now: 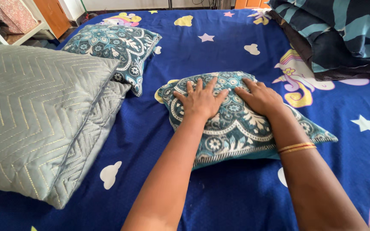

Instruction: The person inserts a patterned pillow insert into a teal pillowcase, aligns the corners, and zips the case closed. They then smooth and adjust the finished pillow on the bed alongside other pillows.

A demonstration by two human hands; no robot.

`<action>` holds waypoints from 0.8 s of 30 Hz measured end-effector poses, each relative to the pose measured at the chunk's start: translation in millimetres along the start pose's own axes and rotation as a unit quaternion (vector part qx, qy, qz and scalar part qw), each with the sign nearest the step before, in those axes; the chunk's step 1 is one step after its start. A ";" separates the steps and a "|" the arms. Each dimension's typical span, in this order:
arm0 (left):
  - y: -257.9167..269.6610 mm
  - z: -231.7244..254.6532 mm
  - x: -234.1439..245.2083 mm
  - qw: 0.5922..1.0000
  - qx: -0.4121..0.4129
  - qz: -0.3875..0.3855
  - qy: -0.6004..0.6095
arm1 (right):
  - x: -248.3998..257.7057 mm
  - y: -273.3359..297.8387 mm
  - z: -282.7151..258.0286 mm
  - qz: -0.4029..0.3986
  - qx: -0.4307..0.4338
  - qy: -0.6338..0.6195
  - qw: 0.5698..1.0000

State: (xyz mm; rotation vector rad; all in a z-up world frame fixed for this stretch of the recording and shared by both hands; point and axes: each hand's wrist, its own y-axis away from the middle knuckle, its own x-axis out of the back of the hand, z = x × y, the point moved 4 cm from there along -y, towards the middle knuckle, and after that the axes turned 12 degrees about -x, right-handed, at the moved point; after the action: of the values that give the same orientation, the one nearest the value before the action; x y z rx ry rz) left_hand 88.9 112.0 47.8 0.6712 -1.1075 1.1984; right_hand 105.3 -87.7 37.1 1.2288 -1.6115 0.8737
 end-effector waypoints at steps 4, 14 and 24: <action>3.8 -1.2 -1.6 0.999 -0.016 0.051 -0.013 | -1.6 8.8 -2.1 0.034 -0.005 -0.016 0.999; 77.4 -35.5 -19.6 0.960 -0.064 0.249 0.111 | 7.8 77.9 48.3 0.062 0.047 -0.105 0.991; 83.6 -102.8 -43.9 0.684 0.031 -0.052 0.727 | -17.8 20.4 134.1 -0.129 -0.144 -0.512 0.837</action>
State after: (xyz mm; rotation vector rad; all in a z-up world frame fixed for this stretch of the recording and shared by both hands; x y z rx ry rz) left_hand 41.9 209.0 -40.8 -0.2897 0.3477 1.1865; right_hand 55.6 -198.4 -26.1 1.7612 -2.1791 -0.3174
